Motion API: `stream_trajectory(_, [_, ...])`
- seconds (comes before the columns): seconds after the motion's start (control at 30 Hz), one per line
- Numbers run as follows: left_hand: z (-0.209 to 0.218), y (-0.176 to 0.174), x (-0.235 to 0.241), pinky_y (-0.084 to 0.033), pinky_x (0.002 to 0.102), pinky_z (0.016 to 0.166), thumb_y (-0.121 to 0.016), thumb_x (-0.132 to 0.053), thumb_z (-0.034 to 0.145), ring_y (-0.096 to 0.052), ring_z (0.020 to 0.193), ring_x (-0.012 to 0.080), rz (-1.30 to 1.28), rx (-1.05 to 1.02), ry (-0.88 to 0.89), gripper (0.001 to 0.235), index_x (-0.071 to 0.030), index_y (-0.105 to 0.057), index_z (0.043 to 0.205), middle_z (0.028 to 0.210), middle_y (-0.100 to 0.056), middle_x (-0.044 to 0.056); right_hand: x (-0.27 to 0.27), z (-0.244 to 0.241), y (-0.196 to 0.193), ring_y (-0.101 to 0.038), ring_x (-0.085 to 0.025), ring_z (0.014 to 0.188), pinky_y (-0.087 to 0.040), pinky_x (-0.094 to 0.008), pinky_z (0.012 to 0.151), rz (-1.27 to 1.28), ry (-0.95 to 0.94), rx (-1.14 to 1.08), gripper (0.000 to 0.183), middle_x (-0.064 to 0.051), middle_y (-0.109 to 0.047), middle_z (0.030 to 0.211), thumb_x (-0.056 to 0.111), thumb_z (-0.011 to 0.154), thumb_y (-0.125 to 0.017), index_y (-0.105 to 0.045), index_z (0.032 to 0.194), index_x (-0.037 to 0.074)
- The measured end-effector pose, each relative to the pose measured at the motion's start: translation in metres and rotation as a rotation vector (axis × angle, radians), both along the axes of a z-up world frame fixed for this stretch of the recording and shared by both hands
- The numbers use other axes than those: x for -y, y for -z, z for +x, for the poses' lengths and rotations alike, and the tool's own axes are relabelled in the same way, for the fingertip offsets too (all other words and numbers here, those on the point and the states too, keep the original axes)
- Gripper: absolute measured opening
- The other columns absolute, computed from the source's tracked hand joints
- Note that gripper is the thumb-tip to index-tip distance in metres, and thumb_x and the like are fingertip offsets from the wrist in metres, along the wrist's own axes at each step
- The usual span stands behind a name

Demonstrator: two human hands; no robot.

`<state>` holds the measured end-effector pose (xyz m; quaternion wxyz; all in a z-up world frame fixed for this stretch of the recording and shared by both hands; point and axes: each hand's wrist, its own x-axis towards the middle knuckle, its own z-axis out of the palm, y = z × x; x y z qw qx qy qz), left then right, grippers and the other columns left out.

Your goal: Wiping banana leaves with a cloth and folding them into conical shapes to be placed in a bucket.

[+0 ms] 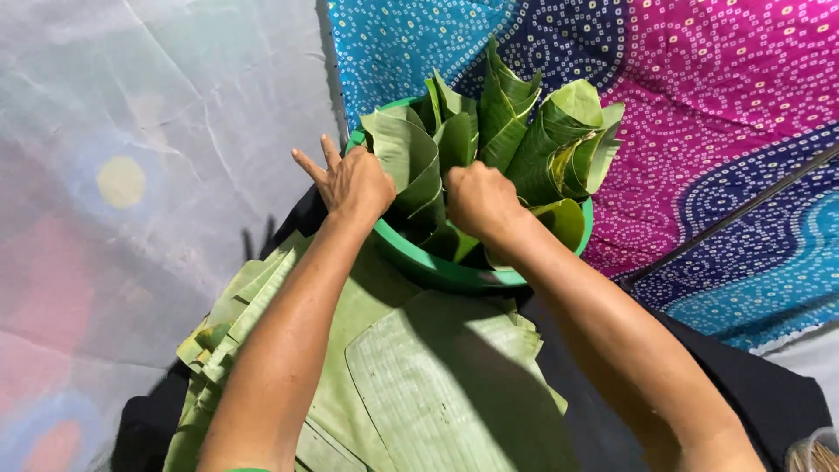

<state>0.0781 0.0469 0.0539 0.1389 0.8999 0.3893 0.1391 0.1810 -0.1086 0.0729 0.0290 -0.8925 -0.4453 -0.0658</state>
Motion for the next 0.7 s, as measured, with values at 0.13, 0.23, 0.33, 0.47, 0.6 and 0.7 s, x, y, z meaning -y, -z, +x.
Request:
stream_trajectory(0.13, [0.009, 0.014, -0.004, 0.013, 0.073, 0.119, -0.053, -0.031, 0.094, -0.03, 0.151, 0.0399, 0.031, -0.035, -0.026, 0.049, -0.006, -0.062, 0.136, 0.159, -0.045, 0.019, 0.009, -0.052, -0.013, -0.075, -0.047, 0.085, -0.062, -0.059, 0.07, -0.205, -0.187, -0.028, 0.024, -0.025, -0.075, 0.084, 0.001, 0.084, -0.059, -0.08, 0.095, 0.006])
stream_trajectory(0.23, [0.01, 0.012, -0.004, 0.013, 0.075, 0.116, -0.054, -0.033, 0.095, -0.026, 0.154, 0.0373, 0.044, -0.069, -0.032, 0.045, -0.01, -0.063, 0.133, 0.15, -0.055, 0.014, 0.005, -0.031, 0.017, -0.074, -0.041, 0.091, -0.061, -0.054, 0.071, -0.314, -0.306, 0.095, 0.023, -0.018, -0.076, 0.091, 0.006, 0.085, -0.059, -0.08, 0.094, 0.01])
stream_trajectory(0.33, [0.01, 0.013, -0.006, 0.011, 0.077, 0.114, -0.055, -0.034, 0.094, -0.019, 0.156, 0.0366, 0.04, -0.085, -0.02, 0.045, -0.011, -0.063, 0.133, 0.143, -0.064, 0.008, 0.006, -0.007, 0.043, -0.072, -0.033, 0.094, -0.058, -0.047, 0.068, -0.371, -0.346, 0.312, 0.019, -0.008, -0.075, 0.095, 0.015, 0.086, -0.063, -0.081, 0.091, 0.019])
stream_trajectory(0.47, [-0.005, -0.003, 0.001, 0.014, 0.074, 0.12, -0.053, -0.036, 0.092, -0.04, 0.146, 0.0382, -0.042, -0.073, 0.008, 0.062, -0.006, -0.051, 0.147, 0.164, -0.037, 0.017, 0.023, 0.02, 0.038, -0.073, -0.022, 0.09, -0.055, -0.041, 0.07, -0.243, -0.35, 0.503, 0.017, 0.005, -0.077, 0.091, 0.024, 0.086, -0.064, -0.079, 0.081, 0.031])
stream_trajectory(0.6, [-0.002, -0.002, -0.002, 0.015, 0.072, 0.12, -0.052, -0.034, 0.093, -0.038, 0.149, 0.0343, -0.04, -0.123, -0.019, 0.057, -0.008, -0.054, 0.144, 0.164, -0.037, 0.015, 0.063, 0.031, -0.014, -0.073, -0.022, 0.095, -0.057, -0.04, 0.072, -0.228, -0.359, 0.444, 0.014, 0.006, -0.078, 0.096, 0.035, 0.083, -0.066, -0.079, 0.083, 0.032])
stream_trajectory(0.7, [0.001, 0.001, -0.013, 0.013, 0.079, 0.112, -0.059, -0.043, 0.086, -0.018, 0.156, 0.0344, -0.137, -0.149, 0.0, 0.062, -0.008, -0.059, 0.137, 0.148, -0.058, 0.009, 0.088, 0.041, -0.041, -0.07, -0.019, 0.099, -0.057, -0.046, 0.085, -0.326, -0.307, 0.355, 0.011, 0.012, -0.074, 0.092, 0.03, 0.073, -0.072, -0.078, 0.082, 0.031])
